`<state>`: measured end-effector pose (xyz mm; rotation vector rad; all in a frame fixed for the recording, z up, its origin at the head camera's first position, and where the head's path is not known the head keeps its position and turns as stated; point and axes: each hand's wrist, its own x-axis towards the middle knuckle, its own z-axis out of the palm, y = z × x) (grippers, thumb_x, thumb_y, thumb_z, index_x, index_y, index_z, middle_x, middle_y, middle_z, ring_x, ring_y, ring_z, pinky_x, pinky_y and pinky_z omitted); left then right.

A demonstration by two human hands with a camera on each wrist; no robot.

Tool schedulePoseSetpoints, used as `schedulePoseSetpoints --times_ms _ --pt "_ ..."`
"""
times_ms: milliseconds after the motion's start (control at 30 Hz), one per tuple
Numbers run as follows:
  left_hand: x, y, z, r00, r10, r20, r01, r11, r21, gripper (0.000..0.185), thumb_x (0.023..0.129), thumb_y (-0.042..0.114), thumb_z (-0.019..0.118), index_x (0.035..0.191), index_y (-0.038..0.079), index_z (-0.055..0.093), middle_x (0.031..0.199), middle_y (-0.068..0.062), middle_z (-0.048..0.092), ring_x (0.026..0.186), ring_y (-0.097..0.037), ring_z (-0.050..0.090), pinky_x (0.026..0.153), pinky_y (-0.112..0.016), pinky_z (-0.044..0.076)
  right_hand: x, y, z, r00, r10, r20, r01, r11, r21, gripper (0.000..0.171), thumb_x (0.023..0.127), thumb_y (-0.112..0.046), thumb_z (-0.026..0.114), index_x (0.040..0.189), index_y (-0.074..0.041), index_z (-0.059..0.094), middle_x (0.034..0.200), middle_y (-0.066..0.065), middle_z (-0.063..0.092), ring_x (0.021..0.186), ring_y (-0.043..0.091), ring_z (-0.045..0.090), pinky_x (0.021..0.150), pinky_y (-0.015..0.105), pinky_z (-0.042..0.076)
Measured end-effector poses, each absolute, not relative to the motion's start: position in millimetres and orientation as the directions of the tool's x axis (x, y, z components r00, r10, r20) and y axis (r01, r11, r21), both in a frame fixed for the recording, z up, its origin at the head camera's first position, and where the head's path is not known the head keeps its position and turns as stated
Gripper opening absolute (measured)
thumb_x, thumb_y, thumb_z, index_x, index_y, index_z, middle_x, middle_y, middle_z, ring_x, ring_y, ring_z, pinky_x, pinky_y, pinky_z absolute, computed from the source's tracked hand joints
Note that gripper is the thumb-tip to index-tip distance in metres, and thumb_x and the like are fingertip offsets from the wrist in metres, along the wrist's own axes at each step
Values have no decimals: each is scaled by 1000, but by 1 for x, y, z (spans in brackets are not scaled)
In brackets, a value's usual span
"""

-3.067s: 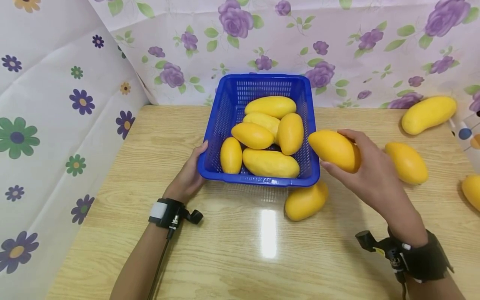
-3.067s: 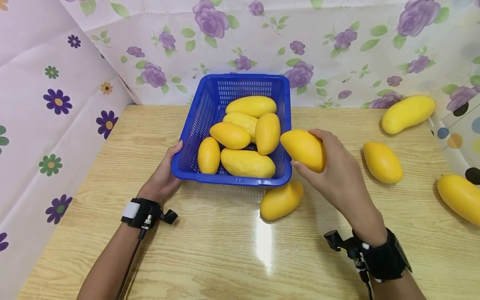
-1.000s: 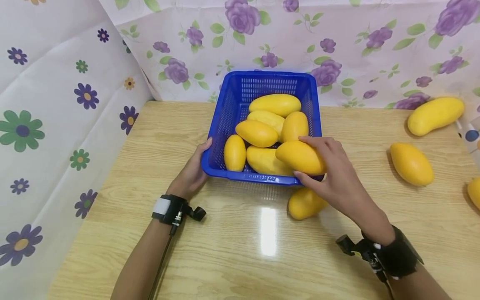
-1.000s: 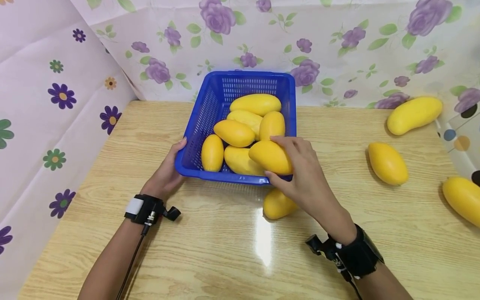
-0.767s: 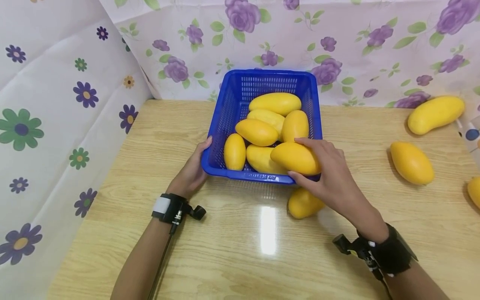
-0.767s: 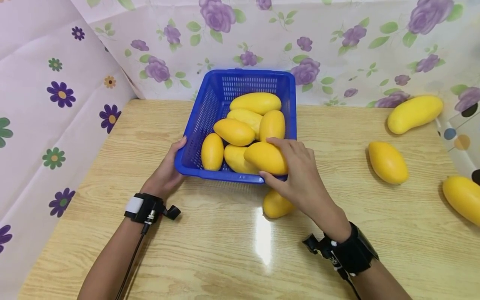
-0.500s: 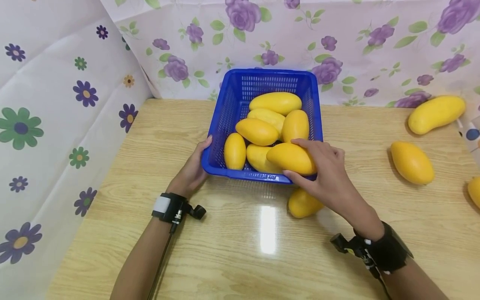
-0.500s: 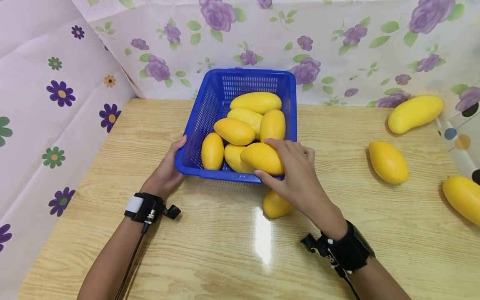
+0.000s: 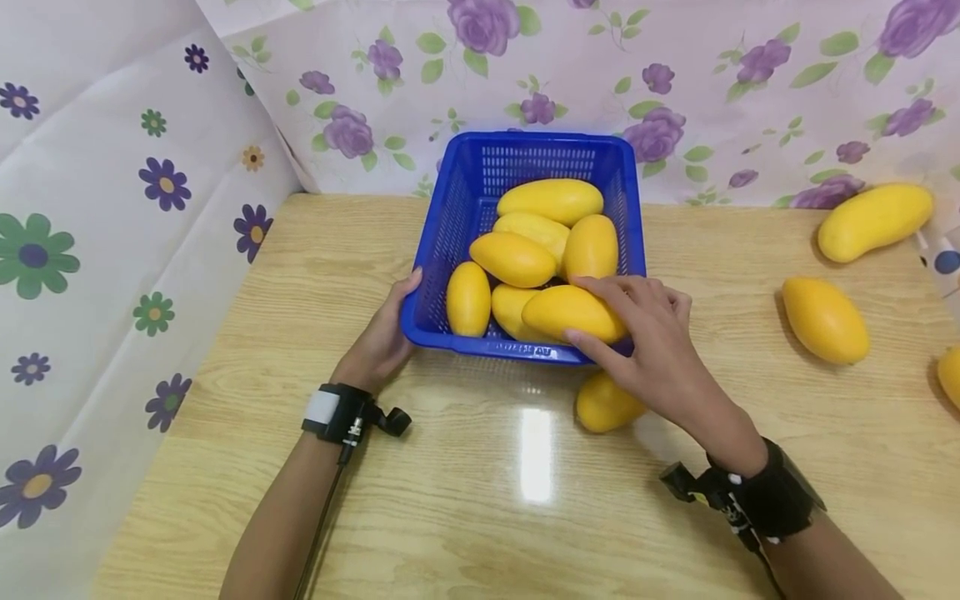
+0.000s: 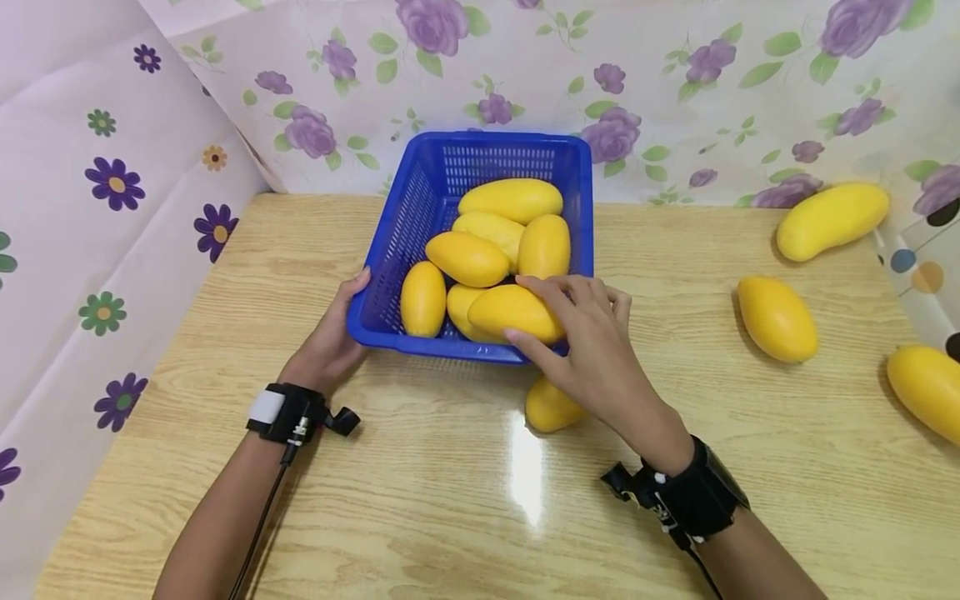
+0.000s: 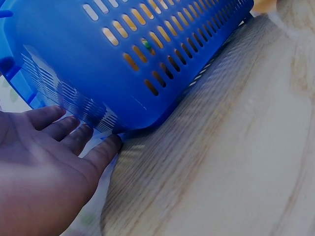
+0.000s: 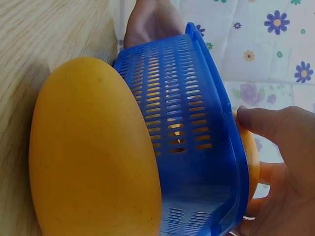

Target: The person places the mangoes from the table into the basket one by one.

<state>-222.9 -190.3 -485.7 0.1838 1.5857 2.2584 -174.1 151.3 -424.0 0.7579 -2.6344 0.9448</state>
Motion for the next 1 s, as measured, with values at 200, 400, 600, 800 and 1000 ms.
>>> schedulePoseSetpoints --times_ms 200,400,600,800,1000 --pt "-223 -190 -486 -921 378 -94 -217 -298 930 68 103 56 45 161 26 25 160 -4 32 142 -22 35 115 -38 31 -175 150 -425 -821 -409 399 -570 631 -526 55 94 -33 74 145 -27 55 127 6 61 119 28 48 96 54 20" --pt "-221 -192 -488 -928 362 -93 -215 -314 925 69 103 57 47 160 24 28 157 -7 36 134 -20 41 108 -32 38 -174 143 -430 -815 -419 400 -579 615 -535 58 96 -33 71 150 -29 49 138 7 56 129 29 45 102 58 16" --pt "-222 -193 -487 -927 361 -97 -216 -307 927 68 103 57 46 160 25 28 158 -6 34 135 -21 40 108 -33 36 -171 139 -429 -813 -434 389 -582 614 -533 67 96 -29 72 155 -23 41 147 11 48 134 30 42 107 56 23" --pt "-223 -191 -488 -923 373 -98 -217 -292 932 67 103 57 44 161 29 25 161 -3 31 142 -22 34 114 -38 30 -168 141 -424 -812 -461 359 -582 598 -551 78 95 -26 74 160 -25 31 154 12 37 138 29 40 108 55 40" --pt "-224 -189 -488 -919 383 -92 -217 -299 929 68 103 58 44 161 27 25 160 -5 32 140 -22 36 113 -36 32 -167 143 -422 -793 -485 368 -605 560 -567 77 95 -20 73 159 -23 31 156 15 33 141 30 38 105 55 43"
